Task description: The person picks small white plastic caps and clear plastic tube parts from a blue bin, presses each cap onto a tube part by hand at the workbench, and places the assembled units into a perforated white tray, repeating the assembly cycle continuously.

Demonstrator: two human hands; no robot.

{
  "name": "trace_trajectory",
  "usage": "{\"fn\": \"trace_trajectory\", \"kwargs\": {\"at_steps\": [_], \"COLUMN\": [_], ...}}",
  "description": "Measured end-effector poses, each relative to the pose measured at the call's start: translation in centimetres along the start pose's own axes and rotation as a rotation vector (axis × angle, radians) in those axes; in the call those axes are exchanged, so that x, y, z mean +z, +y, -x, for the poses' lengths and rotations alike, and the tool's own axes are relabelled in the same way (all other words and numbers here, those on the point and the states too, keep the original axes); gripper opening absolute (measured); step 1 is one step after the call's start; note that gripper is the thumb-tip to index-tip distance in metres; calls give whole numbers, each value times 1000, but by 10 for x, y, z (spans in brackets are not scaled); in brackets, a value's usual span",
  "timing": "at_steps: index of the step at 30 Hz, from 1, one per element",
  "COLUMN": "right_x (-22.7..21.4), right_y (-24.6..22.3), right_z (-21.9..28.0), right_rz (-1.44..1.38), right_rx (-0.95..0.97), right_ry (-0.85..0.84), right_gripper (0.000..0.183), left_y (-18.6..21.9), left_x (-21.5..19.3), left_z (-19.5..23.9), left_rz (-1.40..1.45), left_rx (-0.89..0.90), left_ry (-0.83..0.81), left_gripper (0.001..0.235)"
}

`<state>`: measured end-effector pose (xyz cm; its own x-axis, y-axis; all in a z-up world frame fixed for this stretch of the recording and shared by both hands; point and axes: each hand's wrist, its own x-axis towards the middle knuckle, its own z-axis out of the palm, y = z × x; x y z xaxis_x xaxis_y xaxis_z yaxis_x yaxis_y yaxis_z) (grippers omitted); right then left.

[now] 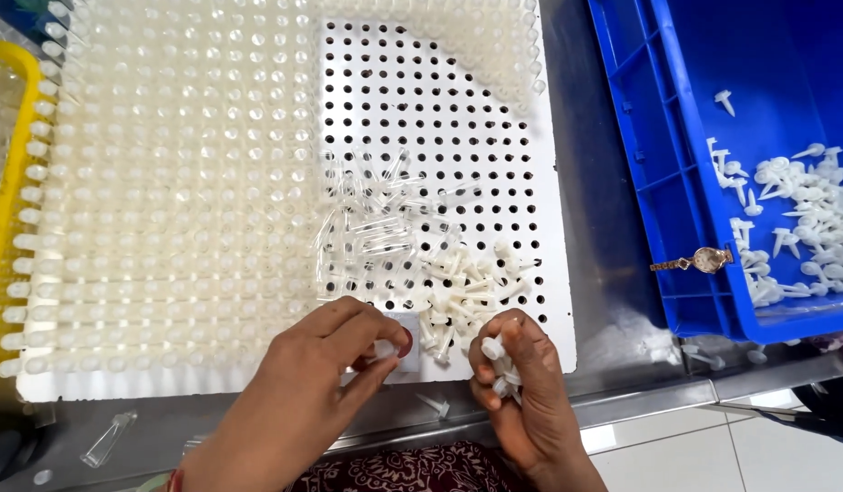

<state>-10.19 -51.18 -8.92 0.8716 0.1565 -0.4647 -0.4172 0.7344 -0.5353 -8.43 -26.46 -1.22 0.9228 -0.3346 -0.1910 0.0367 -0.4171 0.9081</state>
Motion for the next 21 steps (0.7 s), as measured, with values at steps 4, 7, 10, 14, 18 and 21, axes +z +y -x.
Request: {"fn": "trace_trajectory", "kwargs": {"at_steps": [4,7,10,14,18,21], "right_x": [4,5,2,5,-2,-31], "right_y": [-2,0,5,14,24,22], "right_z": [3,4,4,4,-5,-27], "right_rz": [181,267,311,374,391,360], "right_rx": [-51,-72,-92,-89,-106,-40], "right_ry": [71,60,5,-92,-102,-68], "right_gripper": [24,21,19,16,19,24], "left_y": [5,-3,-4,3,-35,-50], "left_x": [4,8,4,-4,16,26], "left_z": [-6,-3,0,-2,-2,-20], "left_rz": [-258,-338,-144,422,691,430], "left_rx": [140,302,97,-225,-257,173], "left_ry": [85,166,167,178,133,175], "left_gripper": [19,19,22,19,18,18]}}
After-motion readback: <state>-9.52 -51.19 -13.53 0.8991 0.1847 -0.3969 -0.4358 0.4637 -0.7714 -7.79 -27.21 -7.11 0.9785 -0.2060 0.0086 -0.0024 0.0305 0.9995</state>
